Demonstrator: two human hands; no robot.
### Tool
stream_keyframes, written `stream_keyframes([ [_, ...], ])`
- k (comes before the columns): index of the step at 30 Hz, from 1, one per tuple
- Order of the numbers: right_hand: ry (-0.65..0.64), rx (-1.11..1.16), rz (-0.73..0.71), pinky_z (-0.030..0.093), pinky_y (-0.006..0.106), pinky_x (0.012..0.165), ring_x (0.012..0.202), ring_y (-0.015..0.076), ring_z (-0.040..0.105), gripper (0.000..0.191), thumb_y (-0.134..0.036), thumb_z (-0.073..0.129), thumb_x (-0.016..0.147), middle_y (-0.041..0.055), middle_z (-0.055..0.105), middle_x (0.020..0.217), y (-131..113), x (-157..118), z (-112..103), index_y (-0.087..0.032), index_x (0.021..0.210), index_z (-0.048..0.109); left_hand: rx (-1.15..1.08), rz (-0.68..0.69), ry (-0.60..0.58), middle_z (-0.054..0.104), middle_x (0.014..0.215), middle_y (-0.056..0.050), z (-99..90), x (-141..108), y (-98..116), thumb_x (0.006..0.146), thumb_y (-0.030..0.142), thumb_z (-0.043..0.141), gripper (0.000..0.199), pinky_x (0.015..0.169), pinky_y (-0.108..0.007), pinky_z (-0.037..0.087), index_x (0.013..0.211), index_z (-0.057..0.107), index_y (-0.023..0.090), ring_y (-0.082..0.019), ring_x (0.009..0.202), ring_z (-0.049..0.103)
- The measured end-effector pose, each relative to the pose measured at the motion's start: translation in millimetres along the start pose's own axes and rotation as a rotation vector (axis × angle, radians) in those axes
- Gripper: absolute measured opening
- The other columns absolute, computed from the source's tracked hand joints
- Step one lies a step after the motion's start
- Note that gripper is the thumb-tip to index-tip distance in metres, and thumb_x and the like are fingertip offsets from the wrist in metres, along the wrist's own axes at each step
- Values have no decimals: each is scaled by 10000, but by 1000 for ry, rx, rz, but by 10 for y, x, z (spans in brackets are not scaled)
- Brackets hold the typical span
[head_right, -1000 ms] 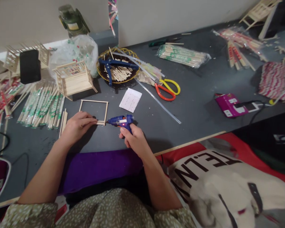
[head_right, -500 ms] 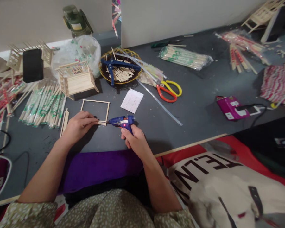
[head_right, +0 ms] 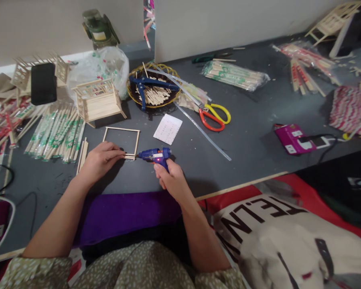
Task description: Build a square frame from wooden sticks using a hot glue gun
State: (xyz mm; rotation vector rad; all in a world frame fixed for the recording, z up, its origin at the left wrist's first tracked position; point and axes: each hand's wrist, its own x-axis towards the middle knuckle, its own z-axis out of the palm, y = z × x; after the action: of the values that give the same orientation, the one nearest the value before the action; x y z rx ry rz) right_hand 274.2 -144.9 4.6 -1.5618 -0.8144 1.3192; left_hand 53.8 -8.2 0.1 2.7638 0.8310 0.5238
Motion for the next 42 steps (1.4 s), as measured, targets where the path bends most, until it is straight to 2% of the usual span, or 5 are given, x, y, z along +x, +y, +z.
stream_keyframes([
  [23,21,20,10,253,217,363,367,42,369,291,-468,576,805,-71,475,604,2,-10,-4,-180,826,542,19,11,-4,663,832,-58,-19,6,18,977,284,516,248,688,-308,461,917,728,171,-178,764,553],
  [42,23,18,3,253,218,371,370,38,375,321,-500,582,820,-35,548,646,-11,-14,-8,-188,760,528,65,15,-54,658,824,-63,-45,25,44,992,286,480,284,693,-313,446,911,724,165,-186,777,550],
])
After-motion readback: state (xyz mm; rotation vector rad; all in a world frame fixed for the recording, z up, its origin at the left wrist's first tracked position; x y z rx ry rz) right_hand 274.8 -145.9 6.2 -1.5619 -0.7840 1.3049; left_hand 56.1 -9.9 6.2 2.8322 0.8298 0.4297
